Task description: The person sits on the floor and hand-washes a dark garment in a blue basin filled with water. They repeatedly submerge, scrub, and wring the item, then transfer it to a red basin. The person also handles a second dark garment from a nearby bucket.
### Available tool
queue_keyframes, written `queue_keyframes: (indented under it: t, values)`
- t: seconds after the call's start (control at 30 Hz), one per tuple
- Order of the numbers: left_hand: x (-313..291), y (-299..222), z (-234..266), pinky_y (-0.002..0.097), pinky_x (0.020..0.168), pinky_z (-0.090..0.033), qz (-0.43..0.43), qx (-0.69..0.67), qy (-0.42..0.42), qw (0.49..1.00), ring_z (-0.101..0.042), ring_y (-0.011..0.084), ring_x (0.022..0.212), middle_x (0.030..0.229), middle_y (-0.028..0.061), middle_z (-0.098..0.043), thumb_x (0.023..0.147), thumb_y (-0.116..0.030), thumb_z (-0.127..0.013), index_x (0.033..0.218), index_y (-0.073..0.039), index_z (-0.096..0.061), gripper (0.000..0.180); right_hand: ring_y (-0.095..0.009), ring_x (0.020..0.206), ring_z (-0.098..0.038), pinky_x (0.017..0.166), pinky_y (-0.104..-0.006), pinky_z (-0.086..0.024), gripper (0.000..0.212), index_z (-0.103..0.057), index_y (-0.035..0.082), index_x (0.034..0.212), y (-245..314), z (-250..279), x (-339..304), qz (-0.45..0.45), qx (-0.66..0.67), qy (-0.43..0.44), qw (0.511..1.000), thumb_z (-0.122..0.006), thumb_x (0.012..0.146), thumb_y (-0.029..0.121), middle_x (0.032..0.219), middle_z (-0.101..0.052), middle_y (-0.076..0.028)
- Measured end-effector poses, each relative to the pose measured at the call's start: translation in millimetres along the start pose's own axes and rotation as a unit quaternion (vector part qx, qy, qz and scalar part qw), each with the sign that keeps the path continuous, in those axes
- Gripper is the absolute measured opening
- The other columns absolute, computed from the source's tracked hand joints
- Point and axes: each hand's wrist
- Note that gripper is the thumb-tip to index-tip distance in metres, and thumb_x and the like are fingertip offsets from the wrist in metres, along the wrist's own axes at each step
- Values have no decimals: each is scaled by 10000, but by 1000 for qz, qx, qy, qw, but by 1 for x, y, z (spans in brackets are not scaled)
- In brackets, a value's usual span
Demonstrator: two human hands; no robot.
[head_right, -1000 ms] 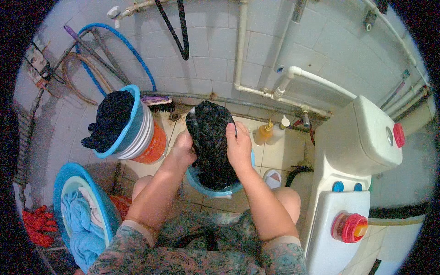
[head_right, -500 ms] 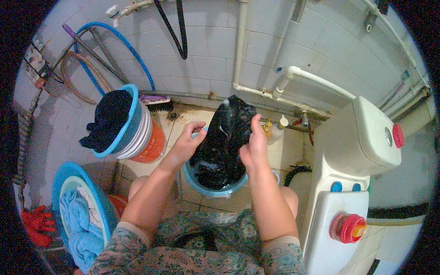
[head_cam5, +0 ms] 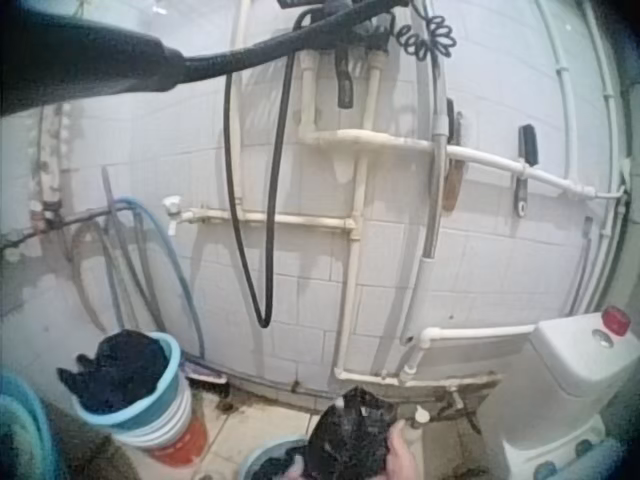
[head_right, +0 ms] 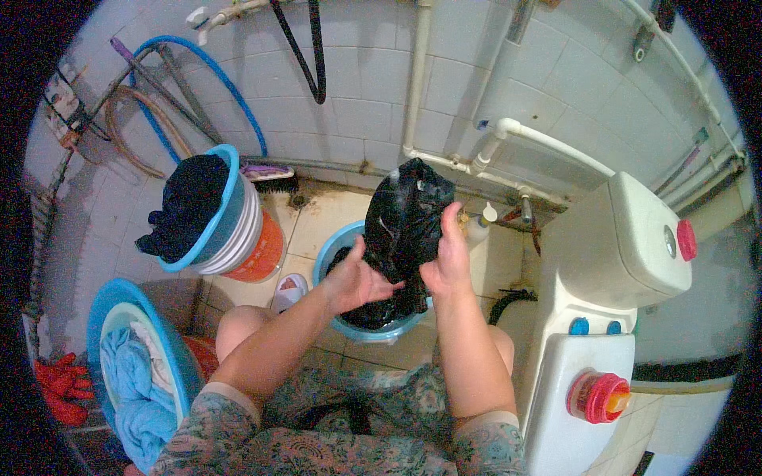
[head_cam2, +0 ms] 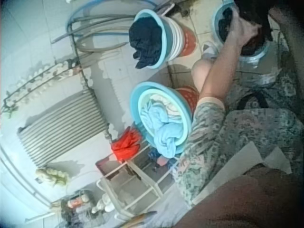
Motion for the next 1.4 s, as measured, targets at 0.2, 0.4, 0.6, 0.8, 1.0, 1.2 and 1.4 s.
queue_keyframes:
  t: [0.2,0.4,0.6,0.8,1.0,1.2,1.4]
  values:
    - [-11,-35,-15,399,1035,-283,-273,-35,39,961,-437,223,1198,1277,80,-494,936,-412,-389,1286,-54,-413,501,-221,1058,-539,917,-368,-427,462,-451,31,1235,3,1,-4,57,-168,-44,983,-406,937,381,1185,-547,-91]
    - [-46,-77,-10,393,931,-432,-340,-99,-18,935,-582,242,1013,1117,110,-604,909,-312,-467,1143,-44,-554,366,-132,908,-575,823,-274,-449,290,-539,8,1129,10,14,-5,55,-334,-38,940,-493,928,212,1012,-615,-47]
    - [-71,-89,-10,388,836,-497,-312,-155,-25,937,-624,263,907,1019,151,-630,873,-277,-497,1091,-1,-563,357,-175,817,-583,735,-310,-460,181,-598,20,1008,-12,38,2,128,-756,-68,638,-509,896,130,893,-616,-99]
    - [-61,-79,-14,388,819,-505,-280,-129,-9,951,-629,260,888,1010,152,-626,871,-258,-477,1096,11,-546,357,-203,1009,-559,861,-340,-421,420,-471,56,1209,-45,49,13,-116,-680,17,723,-566,801,17,1063,-601,-89]
    - [-58,-76,-11,389,853,-488,-215,-190,82,954,-615,285,933,1044,169,-616,876,-252,-431,1120,29,-538,387,-158,1102,-474,986,-295,-326,549,-450,18,1224,-52,32,12,-95,-418,110,897,-657,716,-2,1190,-535,-50]
    - [-67,-100,9,403,873,-476,-244,-167,45,954,-614,285,939,1061,171,-615,859,-236,-431,1088,38,-554,378,-157,1074,-517,952,-310,-384,519,-485,22,1205,-31,23,5,-229,-300,167,911,-688,727,41,1173,-560,-51]
    - [-64,-95,23,340,890,-415,-281,153,-255,912,-526,188,1032,1063,74,-590,872,-209,-531,1165,-36,-527,340,-202,1034,-564,924,-326,-417,576,-472,-13,1186,-11,21,-3,-175,-154,114,966,-721,695,155,1119,-585,-100]
Point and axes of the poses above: each hand's wrist, its own x-axis towards the middle knuckle, its own z-axis out of the back of the hand, y = z × x
